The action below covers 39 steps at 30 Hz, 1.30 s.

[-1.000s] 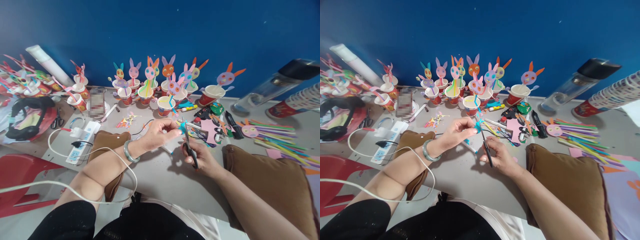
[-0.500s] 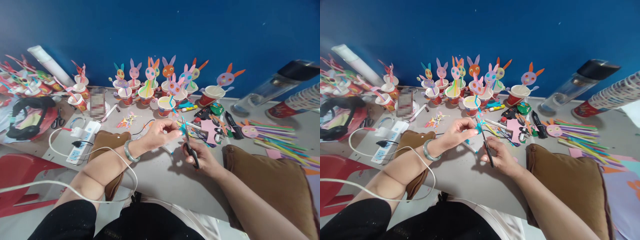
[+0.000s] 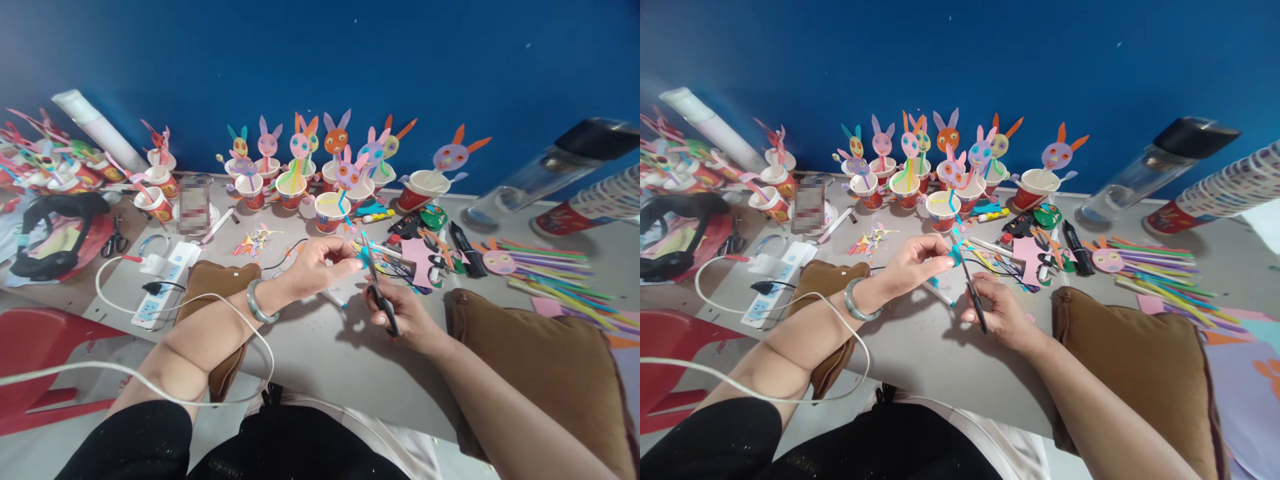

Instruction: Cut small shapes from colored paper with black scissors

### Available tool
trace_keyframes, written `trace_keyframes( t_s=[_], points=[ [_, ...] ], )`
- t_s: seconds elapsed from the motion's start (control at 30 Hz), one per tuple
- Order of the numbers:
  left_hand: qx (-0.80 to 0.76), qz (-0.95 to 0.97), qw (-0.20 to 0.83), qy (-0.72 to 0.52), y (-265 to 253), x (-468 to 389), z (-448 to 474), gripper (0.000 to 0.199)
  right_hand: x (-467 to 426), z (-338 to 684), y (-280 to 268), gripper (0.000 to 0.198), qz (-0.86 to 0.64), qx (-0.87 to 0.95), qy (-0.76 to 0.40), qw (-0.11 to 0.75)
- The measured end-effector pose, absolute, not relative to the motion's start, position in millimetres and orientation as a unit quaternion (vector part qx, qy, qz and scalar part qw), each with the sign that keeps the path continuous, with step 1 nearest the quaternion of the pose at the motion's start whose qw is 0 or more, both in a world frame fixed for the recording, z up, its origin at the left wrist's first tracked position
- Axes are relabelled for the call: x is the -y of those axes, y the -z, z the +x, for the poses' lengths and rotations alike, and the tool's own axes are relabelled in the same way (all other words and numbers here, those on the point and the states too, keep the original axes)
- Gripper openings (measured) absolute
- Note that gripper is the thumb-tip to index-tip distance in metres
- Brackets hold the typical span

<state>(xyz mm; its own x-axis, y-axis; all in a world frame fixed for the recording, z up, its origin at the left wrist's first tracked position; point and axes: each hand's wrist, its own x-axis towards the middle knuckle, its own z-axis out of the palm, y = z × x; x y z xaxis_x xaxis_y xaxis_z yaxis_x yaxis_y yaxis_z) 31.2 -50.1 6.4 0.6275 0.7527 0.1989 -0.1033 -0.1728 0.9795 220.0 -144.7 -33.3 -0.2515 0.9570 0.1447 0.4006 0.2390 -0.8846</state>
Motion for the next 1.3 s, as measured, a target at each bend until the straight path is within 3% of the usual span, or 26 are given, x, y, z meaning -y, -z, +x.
trace_keyframes(
  t_s=[1.3],
  points=[
    [-0.238, 0.686, 0.585, -0.361, -5.1, 51.5, 30.5, 0.022, 145.1, 219.7, 30.7, 0.064, -0.484, 0.705, -0.361, 0.372]
  ],
)
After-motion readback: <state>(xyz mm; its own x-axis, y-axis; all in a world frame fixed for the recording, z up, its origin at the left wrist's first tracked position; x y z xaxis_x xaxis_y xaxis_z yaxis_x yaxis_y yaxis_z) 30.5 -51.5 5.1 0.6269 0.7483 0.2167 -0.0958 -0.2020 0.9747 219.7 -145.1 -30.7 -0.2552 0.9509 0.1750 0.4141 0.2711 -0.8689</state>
